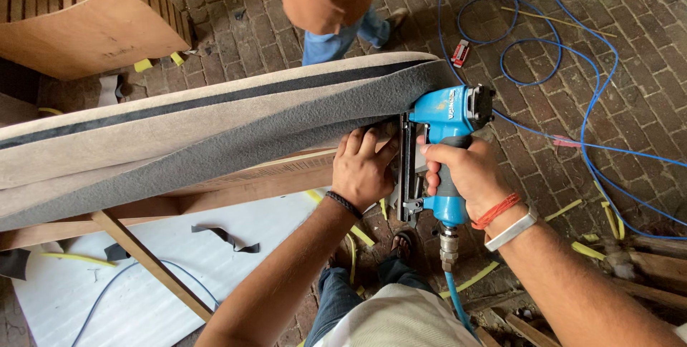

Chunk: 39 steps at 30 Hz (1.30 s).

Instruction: The person stretches fabric over a curved wooden furniture panel and secures it by driving staples with a pneumatic nail gun, pulling the fabric taut and working along the edges. At the end they pick up scissors from the work table and trim near the panel.

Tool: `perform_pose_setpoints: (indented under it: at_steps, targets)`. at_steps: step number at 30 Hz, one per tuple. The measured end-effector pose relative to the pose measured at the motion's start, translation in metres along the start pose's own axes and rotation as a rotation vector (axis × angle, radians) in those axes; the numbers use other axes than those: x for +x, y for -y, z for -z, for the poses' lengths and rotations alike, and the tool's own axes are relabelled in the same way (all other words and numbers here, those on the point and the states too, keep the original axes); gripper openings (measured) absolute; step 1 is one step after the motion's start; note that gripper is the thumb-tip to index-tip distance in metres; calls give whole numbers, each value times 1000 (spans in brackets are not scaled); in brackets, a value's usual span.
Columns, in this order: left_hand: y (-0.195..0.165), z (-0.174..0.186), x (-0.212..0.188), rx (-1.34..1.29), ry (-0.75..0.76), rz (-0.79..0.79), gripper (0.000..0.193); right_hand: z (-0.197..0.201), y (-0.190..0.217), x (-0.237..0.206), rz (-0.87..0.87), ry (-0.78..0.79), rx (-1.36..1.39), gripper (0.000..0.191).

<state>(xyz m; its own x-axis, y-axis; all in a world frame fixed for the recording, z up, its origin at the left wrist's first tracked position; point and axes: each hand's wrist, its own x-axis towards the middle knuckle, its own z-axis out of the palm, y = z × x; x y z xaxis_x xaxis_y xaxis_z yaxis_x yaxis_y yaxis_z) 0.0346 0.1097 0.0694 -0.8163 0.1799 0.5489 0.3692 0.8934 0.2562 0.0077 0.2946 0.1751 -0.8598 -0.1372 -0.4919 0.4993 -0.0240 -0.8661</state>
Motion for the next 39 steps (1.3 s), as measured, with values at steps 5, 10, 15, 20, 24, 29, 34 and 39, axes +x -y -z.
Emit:
perform_pose_setpoints:
  at_steps: [5, 10, 15, 20, 24, 29, 34, 39]
  targets:
    - [10, 0, -3, -7, 19, 3, 59, -11, -10, 11, -11, -1, -26, 24]
    - [56, 12, -14, -103, 204, 70, 61, -34, -27, 32, 12, -6, -11, 24]
    - [102, 22, 24, 447, -167, -259, 67, -37, -32, 50, 24, 79, 15, 24]
    - [97, 35, 87, 484, 84, -214, 127, -26, -31, 48, 8, 83, 18, 23]
    - [69, 51, 110, 614, 400, -212, 111, -15, -27, 43, 28, 120, 21, 20]
    - [59, 59, 139, 542, 606, -227, 125, -10, -25, 44, 62, 137, -4, 20]
    - [69, 59, 155, 420, 538, -217, 103, -16, -25, 44, 149, 132, -25, 18]
    - [75, 56, 158, 284, 551, -126, 82, -22, -22, 38, 195, 115, -82, 15]
